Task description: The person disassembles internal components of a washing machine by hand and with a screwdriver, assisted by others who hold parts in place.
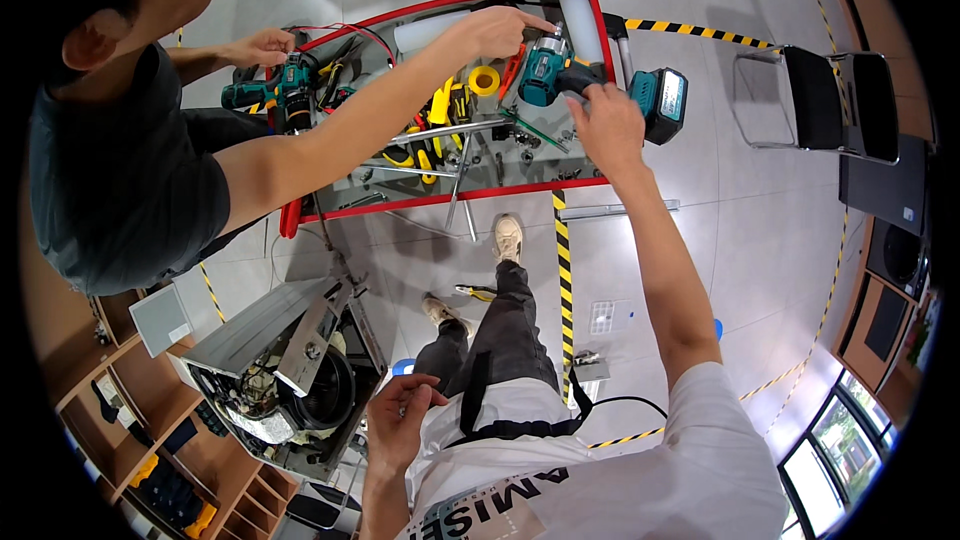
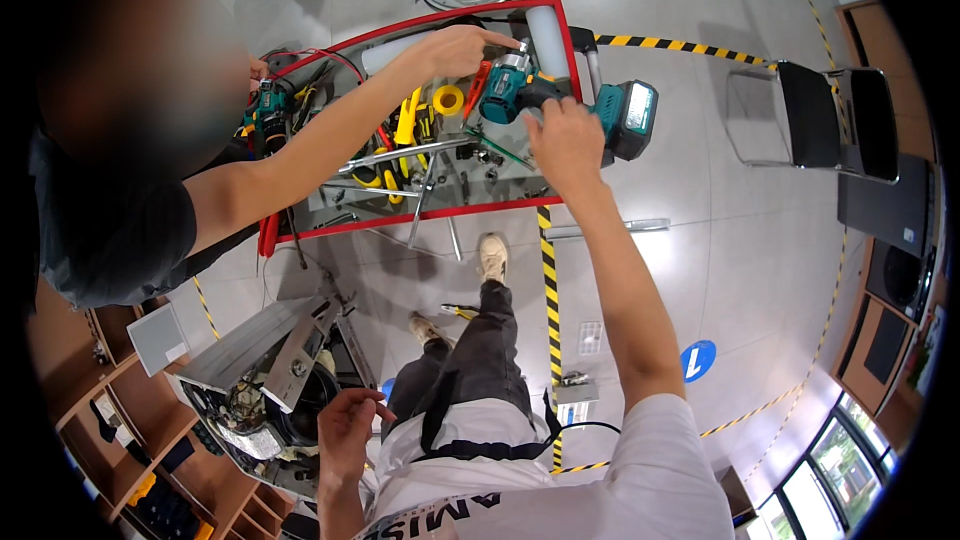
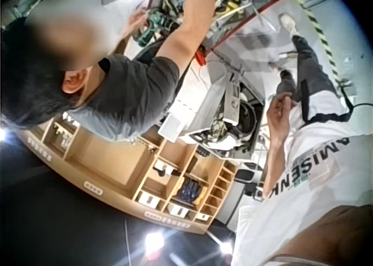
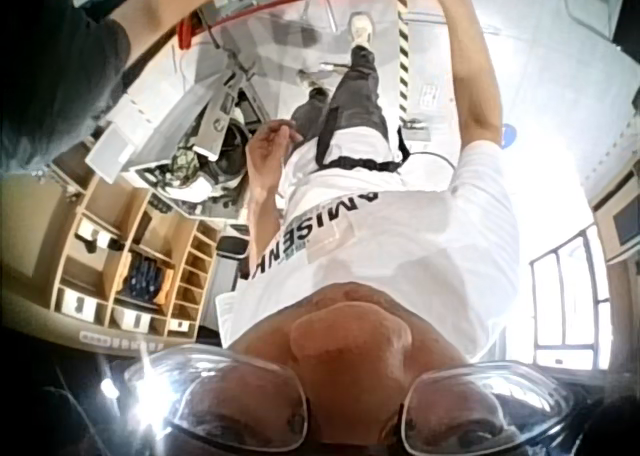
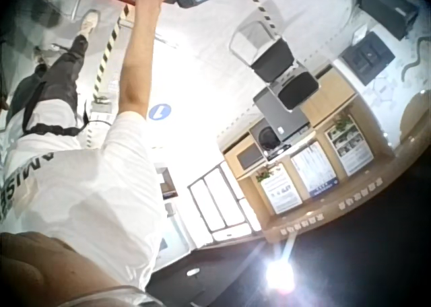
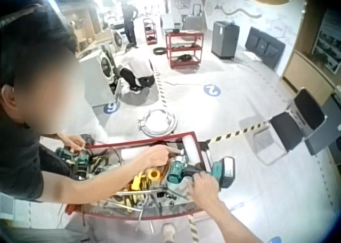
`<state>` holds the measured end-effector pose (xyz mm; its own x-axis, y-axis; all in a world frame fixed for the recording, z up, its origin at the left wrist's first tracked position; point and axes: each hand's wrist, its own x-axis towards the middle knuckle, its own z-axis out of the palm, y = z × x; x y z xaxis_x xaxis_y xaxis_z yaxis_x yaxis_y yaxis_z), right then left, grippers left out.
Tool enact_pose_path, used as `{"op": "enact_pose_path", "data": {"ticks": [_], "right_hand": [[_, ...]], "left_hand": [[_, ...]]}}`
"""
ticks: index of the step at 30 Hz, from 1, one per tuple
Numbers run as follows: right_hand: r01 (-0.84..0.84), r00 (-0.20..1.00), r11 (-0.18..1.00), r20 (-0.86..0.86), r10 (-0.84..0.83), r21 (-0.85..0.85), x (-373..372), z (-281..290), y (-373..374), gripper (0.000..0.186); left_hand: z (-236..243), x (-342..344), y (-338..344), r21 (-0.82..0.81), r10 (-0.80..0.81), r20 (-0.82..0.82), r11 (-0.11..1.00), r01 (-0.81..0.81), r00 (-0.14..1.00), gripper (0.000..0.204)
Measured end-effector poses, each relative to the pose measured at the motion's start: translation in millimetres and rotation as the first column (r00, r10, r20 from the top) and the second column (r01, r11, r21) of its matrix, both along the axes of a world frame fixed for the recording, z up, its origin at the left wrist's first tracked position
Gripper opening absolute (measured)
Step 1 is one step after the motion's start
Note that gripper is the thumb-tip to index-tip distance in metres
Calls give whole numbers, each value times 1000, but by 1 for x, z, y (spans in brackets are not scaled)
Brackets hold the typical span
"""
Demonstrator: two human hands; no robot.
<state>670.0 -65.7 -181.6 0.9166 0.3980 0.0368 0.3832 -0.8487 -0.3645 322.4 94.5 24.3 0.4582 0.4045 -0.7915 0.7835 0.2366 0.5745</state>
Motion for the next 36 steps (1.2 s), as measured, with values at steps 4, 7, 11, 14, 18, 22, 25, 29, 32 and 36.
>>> {"op": "enact_pose_path", "data": {"ticks": [4, 7, 11, 14, 18, 22, 25, 29, 32, 36], "right_hand": [[-54, 946, 992, 314, 86, -110, 21, -14, -6, 30], [-62, 949, 973, 289, 126, -221, 36, -35, -4, 37], [-52, 966, 934, 219, 136, -354, 43, -44, 8, 47], [-47, 971, 901, 192, 142, -431, 48, -48, 16, 50], [-85, 953, 889, 223, 204, -451, 49, -60, 19, 53], [-125, 953, 917, 213, 218, -379, 46, -49, 10, 50], [-131, 963, 958, 196, 184, -256, 40, -29, -2, 51], [-147, 974, 984, 157, 161, -98, 5, 39, -20, 57], [-140, 977, 987, 176, 124, 77, -48, 92, -39, 51], [-98, 915, 819, -272, 297, 565, -126, 137, -70, 38]], "left_hand": [[0, -1, -1, -22, 15, 13, 1000, -15, 1000, 21], [0, -1, -1, -17, 14, 16, 1000, -14, 1000, 21], [4, -1, 0, 0, 24, 16, 1000, -24, 1000, 18], [4, -3, 0, 2, 40, 25, 999, -40, 999, 16], [3, -9, 2, -14, 50, 53, 999, -50, 997, 16], [8, -11, 7, -9, 28, 54, 1000, -27, 998, 16], [8, -15, 12, -1, -4, 68, 1000, 4, 998, 16], [9, -14, 13, 7, -47, 96, 999, 46, 994, 17], [10, -13, 13, 4, -72, 179, 997, 73, 981, 21], [3, -7, 18, 39, -96, 314, 995, 88, 945, 32]]}}
